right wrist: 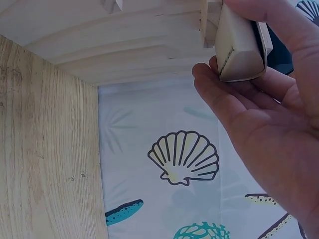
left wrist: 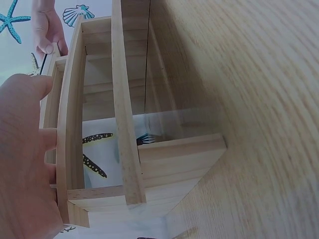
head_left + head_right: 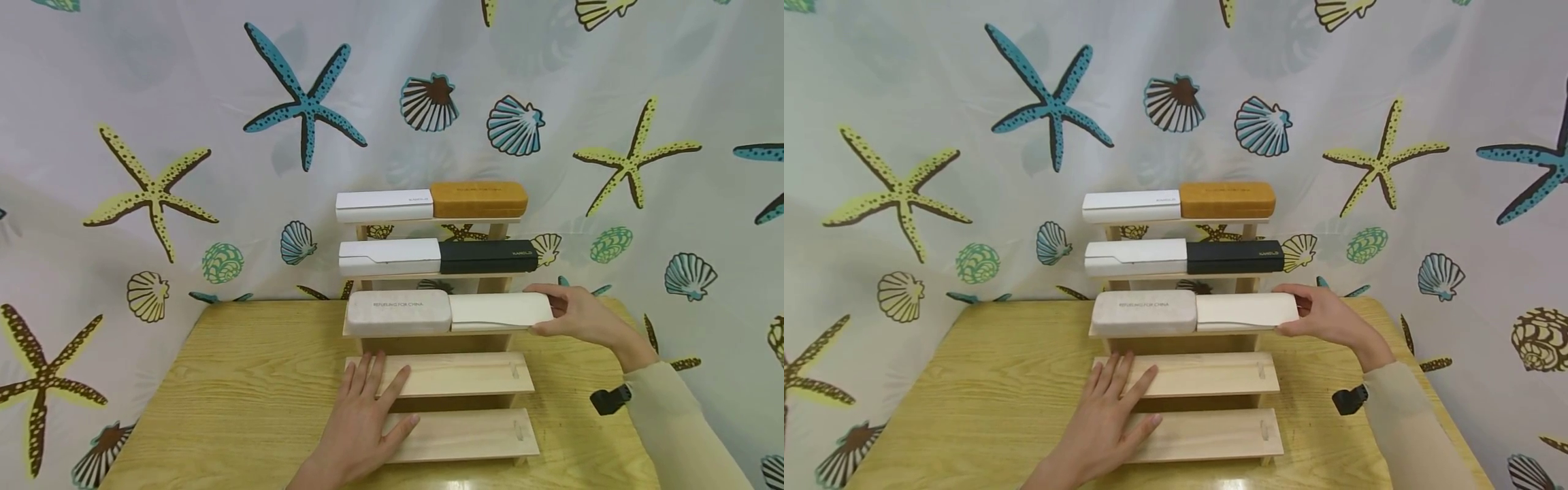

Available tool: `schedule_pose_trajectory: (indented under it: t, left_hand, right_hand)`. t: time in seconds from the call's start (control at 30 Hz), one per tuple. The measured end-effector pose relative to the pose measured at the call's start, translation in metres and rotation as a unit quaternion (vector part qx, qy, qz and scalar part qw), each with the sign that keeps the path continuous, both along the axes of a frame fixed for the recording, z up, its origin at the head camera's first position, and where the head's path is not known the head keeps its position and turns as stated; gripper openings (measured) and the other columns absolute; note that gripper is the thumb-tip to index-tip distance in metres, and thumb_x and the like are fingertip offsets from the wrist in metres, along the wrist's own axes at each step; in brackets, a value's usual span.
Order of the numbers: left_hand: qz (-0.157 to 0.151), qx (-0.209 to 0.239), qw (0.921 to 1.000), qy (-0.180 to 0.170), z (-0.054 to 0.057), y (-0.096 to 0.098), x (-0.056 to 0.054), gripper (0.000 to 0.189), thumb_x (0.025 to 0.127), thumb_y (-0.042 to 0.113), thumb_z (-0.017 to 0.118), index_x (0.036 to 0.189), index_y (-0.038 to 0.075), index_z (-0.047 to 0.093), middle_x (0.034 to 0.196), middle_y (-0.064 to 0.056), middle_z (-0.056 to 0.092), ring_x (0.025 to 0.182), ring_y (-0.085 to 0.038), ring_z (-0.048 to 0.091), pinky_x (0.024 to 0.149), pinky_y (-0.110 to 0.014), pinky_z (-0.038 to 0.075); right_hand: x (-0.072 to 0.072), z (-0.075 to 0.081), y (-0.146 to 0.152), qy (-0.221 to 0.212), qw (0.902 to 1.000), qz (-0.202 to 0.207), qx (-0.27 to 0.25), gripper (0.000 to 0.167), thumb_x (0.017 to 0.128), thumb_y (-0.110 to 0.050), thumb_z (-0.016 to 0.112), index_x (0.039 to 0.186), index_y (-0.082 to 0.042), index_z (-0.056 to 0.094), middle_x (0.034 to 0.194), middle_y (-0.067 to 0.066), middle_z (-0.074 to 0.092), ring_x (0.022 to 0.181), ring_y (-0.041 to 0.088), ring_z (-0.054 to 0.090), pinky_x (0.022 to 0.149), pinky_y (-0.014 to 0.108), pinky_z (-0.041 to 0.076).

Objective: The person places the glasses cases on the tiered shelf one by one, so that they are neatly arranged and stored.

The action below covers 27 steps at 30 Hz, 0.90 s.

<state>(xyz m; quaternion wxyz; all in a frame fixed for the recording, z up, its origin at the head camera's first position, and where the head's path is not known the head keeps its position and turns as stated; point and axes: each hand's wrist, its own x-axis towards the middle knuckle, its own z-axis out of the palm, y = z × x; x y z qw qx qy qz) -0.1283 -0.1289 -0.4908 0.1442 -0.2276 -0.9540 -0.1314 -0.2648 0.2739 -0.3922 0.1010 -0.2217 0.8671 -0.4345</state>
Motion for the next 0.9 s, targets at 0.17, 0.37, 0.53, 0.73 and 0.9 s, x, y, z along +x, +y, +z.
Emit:
schedule_pose_trajectory:
  t: [0.17,0.37,0.53,0.73,0.9]
  left_hand:
    - [0.0,0.001,1.0,0.001,0.0,0.0,0.0,0.069,0.104,0.061,0.053,0.16,0.021,0.048,0.167,-0.028,0.036,0.156,-0.049,0.032,0.127,-0.065,0.024]
    - [-0.002,0.004,1.0,0.005,0.0,0.0,0.0,0.069,0.103,0.061,0.054,0.16,0.021,0.048,0.166,-0.029,0.037,0.156,-0.049,0.032,0.126,-0.065,0.024]
    - [0.001,0.005,1.0,0.003,-0.001,-0.001,0.001,0.069,0.104,0.061,0.053,0.161,0.021,0.048,0.166,-0.029,0.037,0.157,-0.049,0.031,0.127,-0.065,0.023]
    - [0.003,0.009,1.0,0.001,-0.001,-0.004,0.002,0.069,0.104,0.061,0.053,0.16,0.021,0.048,0.166,-0.028,0.036,0.157,-0.048,0.03,0.127,-0.065,0.022]
    - [0.003,0.01,0.9999,0.004,-0.001,-0.004,0.002,0.069,0.104,0.061,0.053,0.16,0.021,0.048,0.166,-0.028,0.036,0.156,-0.049,0.031,0.127,-0.065,0.023]
  right_hand:
    - [-0.002,0.0,-0.004,-0.007,0.9999,0.011,-0.008,0.067,0.089,-0.015,0.086,0.148,-0.002,0.056,0.134,0.022,0.065,0.109,0.023,0.066,0.084,0.025,0.058]
    - [-0.004,-0.001,-0.008,-0.012,0.9997,0.017,-0.009,0.068,0.09,-0.015,0.085,0.149,-0.003,0.055,0.135,0.022,0.064,0.109,0.021,0.067,0.085,0.025,0.059]
    - [-0.005,-0.001,-0.012,-0.009,0.9998,0.017,-0.009,0.071,0.089,-0.015,0.086,0.15,0.0,0.053,0.136,0.023,0.063,0.111,0.025,0.066,0.085,0.025,0.058]
    - [-0.006,-0.001,-0.016,-0.013,0.9997,0.016,-0.013,0.071,0.089,-0.015,0.085,0.151,-0.001,0.053,0.138,0.024,0.061,0.114,0.028,0.064,0.086,0.025,0.058]
    - [-0.006,-0.002,-0.016,-0.012,0.9997,0.017,-0.015,0.072,0.089,-0.015,0.085,0.151,0.0,0.052,0.137,0.023,0.061,0.113,0.026,0.065,0.086,0.025,0.058]
